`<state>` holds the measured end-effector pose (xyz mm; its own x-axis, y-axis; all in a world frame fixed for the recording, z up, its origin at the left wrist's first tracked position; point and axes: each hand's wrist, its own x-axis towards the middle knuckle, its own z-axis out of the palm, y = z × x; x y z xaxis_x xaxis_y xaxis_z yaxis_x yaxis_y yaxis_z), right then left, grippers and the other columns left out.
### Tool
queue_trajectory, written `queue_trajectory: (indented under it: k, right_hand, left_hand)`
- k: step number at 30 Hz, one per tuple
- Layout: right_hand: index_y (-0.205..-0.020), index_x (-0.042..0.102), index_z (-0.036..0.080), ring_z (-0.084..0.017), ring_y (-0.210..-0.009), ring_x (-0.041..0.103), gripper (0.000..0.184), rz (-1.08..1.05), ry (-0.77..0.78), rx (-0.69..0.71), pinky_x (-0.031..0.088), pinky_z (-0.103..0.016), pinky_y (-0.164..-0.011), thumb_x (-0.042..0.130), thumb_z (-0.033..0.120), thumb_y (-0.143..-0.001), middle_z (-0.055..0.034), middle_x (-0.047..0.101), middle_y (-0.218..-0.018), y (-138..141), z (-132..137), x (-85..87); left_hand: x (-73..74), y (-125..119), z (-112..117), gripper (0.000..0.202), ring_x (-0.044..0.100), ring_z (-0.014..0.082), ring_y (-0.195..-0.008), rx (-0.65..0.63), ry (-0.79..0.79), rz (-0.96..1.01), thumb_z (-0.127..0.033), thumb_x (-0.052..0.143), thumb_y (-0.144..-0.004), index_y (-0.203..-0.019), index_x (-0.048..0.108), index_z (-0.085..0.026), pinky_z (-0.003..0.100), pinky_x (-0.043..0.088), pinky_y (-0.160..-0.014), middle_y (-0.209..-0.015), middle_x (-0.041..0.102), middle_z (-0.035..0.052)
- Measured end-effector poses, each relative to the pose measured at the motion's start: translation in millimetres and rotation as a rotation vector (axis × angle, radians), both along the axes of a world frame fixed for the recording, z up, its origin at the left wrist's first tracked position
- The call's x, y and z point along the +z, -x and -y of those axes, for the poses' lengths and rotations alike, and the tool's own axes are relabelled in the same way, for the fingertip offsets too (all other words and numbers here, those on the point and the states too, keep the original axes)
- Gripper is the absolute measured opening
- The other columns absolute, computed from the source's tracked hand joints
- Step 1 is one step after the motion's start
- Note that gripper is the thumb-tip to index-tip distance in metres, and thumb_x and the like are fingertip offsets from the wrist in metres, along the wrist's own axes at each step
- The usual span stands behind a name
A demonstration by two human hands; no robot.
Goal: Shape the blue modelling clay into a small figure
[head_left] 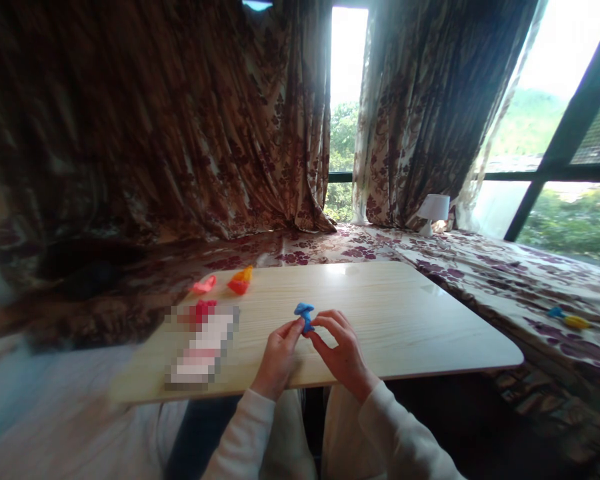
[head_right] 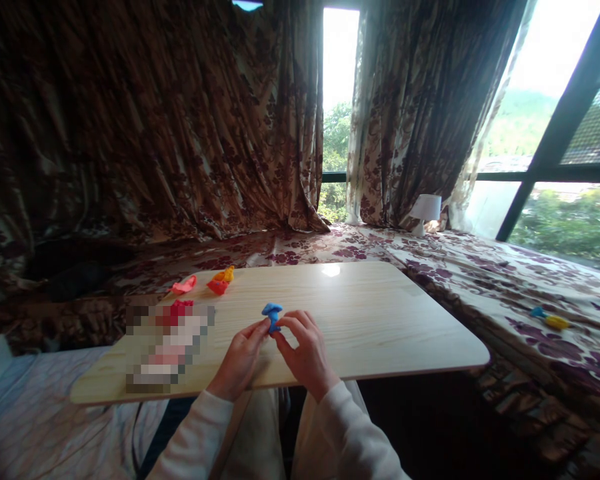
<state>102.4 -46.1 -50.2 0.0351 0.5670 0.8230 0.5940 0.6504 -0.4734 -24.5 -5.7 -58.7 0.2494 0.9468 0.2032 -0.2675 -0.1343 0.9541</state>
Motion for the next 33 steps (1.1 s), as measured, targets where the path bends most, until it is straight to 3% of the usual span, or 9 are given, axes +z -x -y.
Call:
queue_trajectory:
  k: [8, 14, 19, 25, 33]
  right_hand:
    - [-0.088, 0.063, 0.023, -0.018, -0.085, 0.055, 0.008, 0.041, 0.031, -0.007, 0.046, -0.033, -0.075, 0.060, 0.016, -0.084, -0.0027, 0.062, -0.088, -0.4, 0.3, -1.8]
    - [-0.089, 0.061, 0.022, -0.019, -0.086, 0.055, 0.011, 0.025, 0.024, -0.019, 0.046, -0.032, -0.076, 0.062, 0.015, -0.081, -0.0030, 0.061, -0.089, -0.3, 0.6, -0.4]
    - [-0.085, 0.062, 0.022, -0.019, -0.084, 0.056, 0.006, 0.009, 0.040, -0.011, 0.046, -0.033, -0.075, 0.061, 0.017, -0.083, -0.0024, 0.062, -0.086, -0.5, 1.4, 1.6]
    - [-0.087, 0.060, 0.022, -0.019, -0.085, 0.056, 0.010, 0.017, 0.032, -0.003, 0.046, -0.033, -0.075, 0.059, 0.014, -0.082, -0.0032, 0.062, -0.087, 0.0, 0.7, 1.3]
    - [-0.092, 0.061, 0.022, -0.019, -0.083, 0.056, 0.012, 0.028, 0.032, -0.009, 0.046, -0.033, -0.074, 0.056, 0.014, -0.085, -0.0027, 0.063, -0.086, -0.6, 1.2, 0.6]
  left_hand:
    - [2.0, -0.5, 1.5, 0.027, 0.057, 0.0156, -0.075, 0.022, -0.027, -0.065, -0.040, 0.058, -0.077, -0.065, 0.067, -0.017, 0.025, 0.043, -0.078, -0.068, 0.064, 0.0020]
    - [3.5, -0.2, 3.3, 0.022, 0.057, 0.0168, -0.078, 0.024, 0.008, -0.045, -0.036, 0.061, -0.073, -0.073, 0.069, -0.016, 0.026, 0.043, -0.080, -0.072, 0.067, 0.0030]
    - [6.7, -0.2, 4.0, 0.021, 0.057, 0.0168, -0.076, 0.032, -0.008, -0.049, -0.036, 0.061, -0.072, -0.067, 0.068, -0.017, 0.026, 0.043, -0.079, -0.071, 0.067, 0.0028]
    - [4.9, 0.0, 1.4, 0.029, 0.059, 0.0193, -0.085, -0.059, -0.004, -0.068, -0.040, 0.056, -0.078, -0.081, 0.070, -0.015, 0.030, 0.041, -0.087, -0.081, 0.069, 0.0069]
    - [5.9, -0.7, 4.9, 0.026, 0.053, 0.0139, -0.071, 0.026, -0.010, -0.034, -0.040, 0.061, -0.075, -0.065, 0.065, -0.016, 0.024, 0.040, -0.074, -0.066, 0.060, 0.0006]
